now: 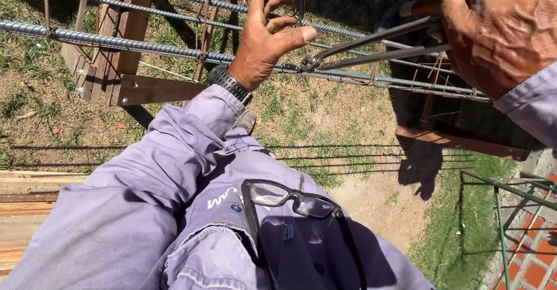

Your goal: The person ties a rebar cage using a wire tying tool and wire. They wrap wire around the intersections of the rebar and twist it to secure the structure. The person works on a wooden platform outdoors.

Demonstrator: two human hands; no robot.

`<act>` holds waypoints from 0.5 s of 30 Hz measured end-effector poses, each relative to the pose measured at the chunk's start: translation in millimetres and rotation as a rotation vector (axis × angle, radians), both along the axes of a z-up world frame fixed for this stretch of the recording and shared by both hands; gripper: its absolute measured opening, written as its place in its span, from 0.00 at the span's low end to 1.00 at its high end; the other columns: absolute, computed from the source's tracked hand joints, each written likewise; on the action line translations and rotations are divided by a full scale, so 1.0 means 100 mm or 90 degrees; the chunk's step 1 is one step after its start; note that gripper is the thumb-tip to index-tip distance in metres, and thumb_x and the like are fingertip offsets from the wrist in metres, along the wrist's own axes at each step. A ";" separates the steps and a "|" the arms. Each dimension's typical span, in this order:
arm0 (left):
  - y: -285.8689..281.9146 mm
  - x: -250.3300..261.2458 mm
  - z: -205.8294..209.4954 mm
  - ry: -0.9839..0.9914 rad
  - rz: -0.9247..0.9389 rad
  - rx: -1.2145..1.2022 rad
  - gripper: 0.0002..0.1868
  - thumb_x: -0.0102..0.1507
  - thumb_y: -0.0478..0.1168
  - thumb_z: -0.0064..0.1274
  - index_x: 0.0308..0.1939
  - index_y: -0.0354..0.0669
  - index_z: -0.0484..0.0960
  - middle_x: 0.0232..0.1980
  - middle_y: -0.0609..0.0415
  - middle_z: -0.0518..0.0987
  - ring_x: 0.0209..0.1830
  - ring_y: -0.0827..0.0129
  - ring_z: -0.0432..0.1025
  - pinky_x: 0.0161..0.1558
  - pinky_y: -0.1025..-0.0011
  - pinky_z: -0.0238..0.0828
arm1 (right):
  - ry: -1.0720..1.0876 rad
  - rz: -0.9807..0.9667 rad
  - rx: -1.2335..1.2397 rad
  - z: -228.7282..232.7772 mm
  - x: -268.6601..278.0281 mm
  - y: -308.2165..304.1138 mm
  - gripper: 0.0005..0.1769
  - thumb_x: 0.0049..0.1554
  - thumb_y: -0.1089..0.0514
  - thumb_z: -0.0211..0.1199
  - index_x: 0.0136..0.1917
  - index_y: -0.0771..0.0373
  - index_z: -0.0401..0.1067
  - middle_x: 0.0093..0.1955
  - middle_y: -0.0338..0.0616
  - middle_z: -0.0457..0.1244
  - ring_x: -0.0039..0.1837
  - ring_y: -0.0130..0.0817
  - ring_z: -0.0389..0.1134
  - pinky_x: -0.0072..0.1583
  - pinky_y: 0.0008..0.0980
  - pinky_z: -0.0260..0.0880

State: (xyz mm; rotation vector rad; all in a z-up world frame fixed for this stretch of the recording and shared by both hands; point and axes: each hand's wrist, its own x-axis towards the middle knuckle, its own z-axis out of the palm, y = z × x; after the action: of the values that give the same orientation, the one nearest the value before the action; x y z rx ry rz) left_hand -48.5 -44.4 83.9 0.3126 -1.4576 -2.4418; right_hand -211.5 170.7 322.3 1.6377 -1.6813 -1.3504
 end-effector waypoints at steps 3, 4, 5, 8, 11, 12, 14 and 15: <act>0.01 -0.16 0.23 0.055 0.061 -0.065 0.35 0.57 0.48 0.72 0.59 0.52 0.66 0.60 0.52 0.72 0.54 0.65 0.72 0.53 0.69 0.78 | 0.004 -0.019 0.025 -0.05 -0.10 0.21 0.12 0.80 0.34 0.52 0.56 0.35 0.64 0.46 0.23 0.56 0.49 0.22 0.62 0.50 0.26 0.56; 0.01 -0.26 0.33 0.082 0.047 -0.116 0.28 0.55 0.47 0.73 0.51 0.45 0.72 0.52 0.55 0.76 0.48 0.70 0.74 0.47 0.73 0.81 | 0.043 -0.041 0.069 -0.09 -0.14 0.26 0.10 0.77 0.32 0.46 0.55 0.30 0.62 0.37 0.19 0.52 0.40 0.19 0.58 0.46 0.23 0.53; 0.10 -0.32 0.45 0.082 0.048 -0.117 0.28 0.55 0.47 0.73 0.51 0.45 0.72 0.52 0.55 0.76 0.48 0.70 0.74 0.47 0.73 0.81 | 0.044 -0.040 0.069 -0.12 -0.15 0.23 0.10 0.77 0.32 0.46 0.55 0.30 0.62 0.37 0.19 0.52 0.40 0.19 0.58 0.46 0.23 0.53; 0.47 -0.54 0.67 0.079 -0.047 -0.344 0.42 0.47 0.56 0.77 0.56 0.50 0.68 0.50 0.66 0.76 0.48 0.78 0.83 0.44 0.76 0.75 | -0.137 -0.328 0.123 -0.13 -0.12 -0.09 0.11 0.55 0.43 0.53 0.49 0.43 0.72 0.27 0.38 0.66 0.31 0.40 0.71 0.34 0.35 0.70; 0.97 -0.70 0.60 0.048 -0.088 -0.564 0.53 0.37 0.79 0.68 0.49 0.48 0.66 0.38 0.57 0.78 0.34 0.59 0.75 0.29 0.56 0.68 | -0.114 -0.680 0.284 -0.02 0.01 -0.57 0.37 0.53 0.19 0.48 0.56 0.45 0.79 0.52 0.42 0.76 0.54 0.43 0.80 0.51 0.36 0.81; 1.10 -0.71 0.56 0.021 -0.021 -0.574 0.37 0.42 0.57 0.60 0.50 0.48 0.68 0.38 0.56 0.79 0.34 0.55 0.76 0.28 0.54 0.67 | -0.156 -0.709 0.318 -0.04 -0.02 -0.56 0.37 0.49 0.19 0.56 0.49 0.48 0.82 0.46 0.42 0.76 0.50 0.40 0.79 0.48 0.34 0.76; 1.25 -0.74 0.52 -0.004 0.043 -0.581 0.27 0.46 0.35 0.51 0.51 0.48 0.69 0.38 0.56 0.80 0.33 0.51 0.77 0.27 0.52 0.67 | -0.198 -0.741 0.353 -0.03 -0.04 -0.53 0.37 0.45 0.19 0.64 0.42 0.52 0.86 0.41 0.41 0.76 0.45 0.38 0.77 0.45 0.32 0.72; 1.26 -0.76 0.51 -0.020 0.045 -0.596 0.17 0.49 0.34 0.49 0.41 0.49 0.69 0.27 0.56 0.77 0.24 0.54 0.73 0.22 0.53 0.64 | -0.185 -0.746 0.339 0.00 -0.04 -0.51 0.35 0.43 0.17 0.63 0.39 0.46 0.87 0.37 0.39 0.75 0.44 0.35 0.76 0.44 0.31 0.70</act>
State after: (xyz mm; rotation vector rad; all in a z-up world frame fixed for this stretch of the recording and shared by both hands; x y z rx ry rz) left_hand -124.1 82.1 134.9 0.1774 -2.3249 -1.4558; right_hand -215.7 119.7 321.9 1.0263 -2.8465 -2.2979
